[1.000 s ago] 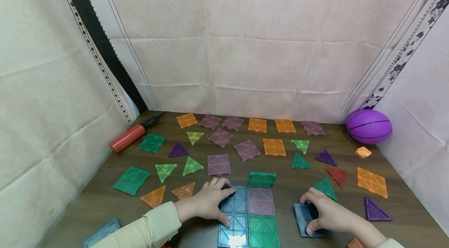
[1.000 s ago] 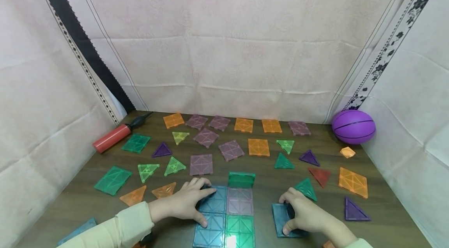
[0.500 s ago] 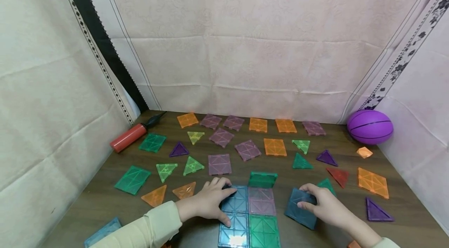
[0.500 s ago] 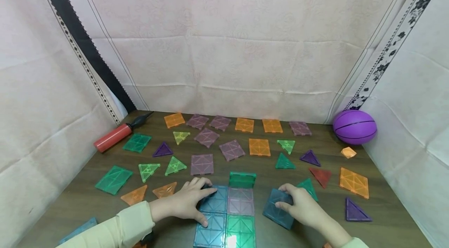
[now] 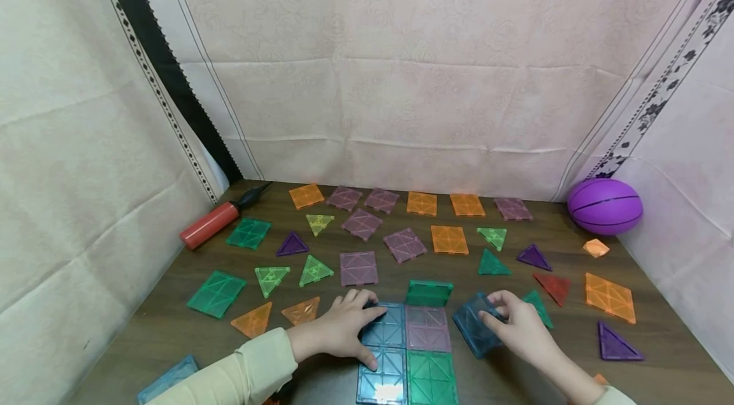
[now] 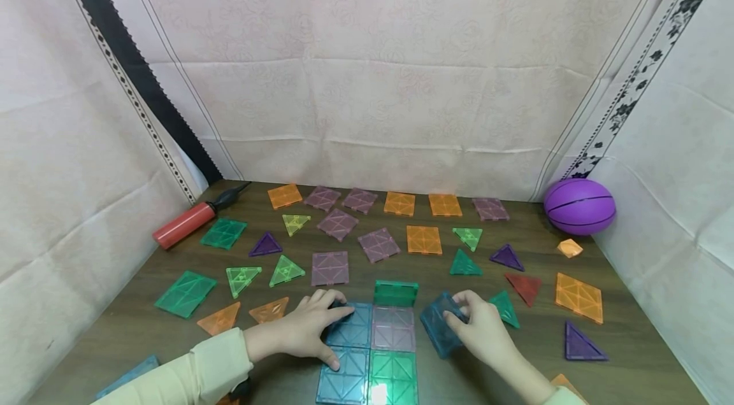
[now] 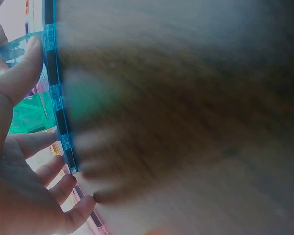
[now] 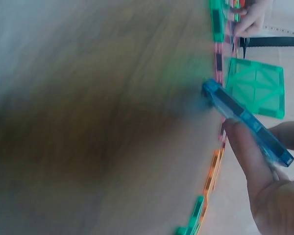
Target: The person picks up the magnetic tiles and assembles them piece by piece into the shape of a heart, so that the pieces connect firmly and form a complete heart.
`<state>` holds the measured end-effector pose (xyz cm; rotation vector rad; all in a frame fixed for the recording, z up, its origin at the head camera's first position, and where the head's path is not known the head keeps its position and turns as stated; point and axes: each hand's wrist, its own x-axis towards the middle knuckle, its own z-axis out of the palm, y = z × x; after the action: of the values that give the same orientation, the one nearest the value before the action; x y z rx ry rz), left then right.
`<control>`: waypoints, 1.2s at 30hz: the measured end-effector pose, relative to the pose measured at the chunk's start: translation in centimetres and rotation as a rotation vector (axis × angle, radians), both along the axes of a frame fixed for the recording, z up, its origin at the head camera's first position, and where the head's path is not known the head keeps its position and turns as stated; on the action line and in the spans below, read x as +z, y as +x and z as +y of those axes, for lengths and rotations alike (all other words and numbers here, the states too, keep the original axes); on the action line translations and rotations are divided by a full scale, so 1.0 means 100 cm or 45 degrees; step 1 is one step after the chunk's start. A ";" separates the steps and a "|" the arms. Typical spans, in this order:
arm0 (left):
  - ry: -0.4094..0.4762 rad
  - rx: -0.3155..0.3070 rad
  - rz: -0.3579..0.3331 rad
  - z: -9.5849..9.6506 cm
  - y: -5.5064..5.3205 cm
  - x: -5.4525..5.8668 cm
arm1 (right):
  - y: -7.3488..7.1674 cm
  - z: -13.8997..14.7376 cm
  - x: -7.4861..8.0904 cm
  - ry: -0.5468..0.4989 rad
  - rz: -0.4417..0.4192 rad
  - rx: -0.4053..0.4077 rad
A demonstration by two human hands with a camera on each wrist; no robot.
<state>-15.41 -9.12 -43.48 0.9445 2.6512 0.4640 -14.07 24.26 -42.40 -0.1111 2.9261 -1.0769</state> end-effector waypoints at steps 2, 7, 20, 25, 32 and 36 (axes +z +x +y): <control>0.004 0.002 -0.005 0.000 0.000 0.001 | 0.000 -0.005 0.000 -0.010 0.012 -0.026; -0.006 0.002 -0.002 0.000 0.000 0.000 | 0.000 -0.017 0.001 -0.054 0.000 -0.069; 0.005 -0.013 0.009 -0.001 -0.001 -0.001 | 0.000 -0.027 0.003 -0.038 -0.050 -0.107; -0.003 0.000 0.006 -0.001 0.000 0.001 | -0.003 -0.027 0.002 -0.061 -0.052 -0.114; -0.002 0.000 0.006 0.000 0.000 0.001 | -0.001 -0.037 0.004 -0.104 -0.092 -0.096; -0.001 0.002 0.008 0.000 0.000 0.000 | 0.001 -0.042 0.005 -0.176 -0.143 -0.101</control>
<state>-15.42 -9.08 -43.48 0.9456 2.6571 0.4615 -14.02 20.09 -41.93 0.0617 2.7775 -1.2522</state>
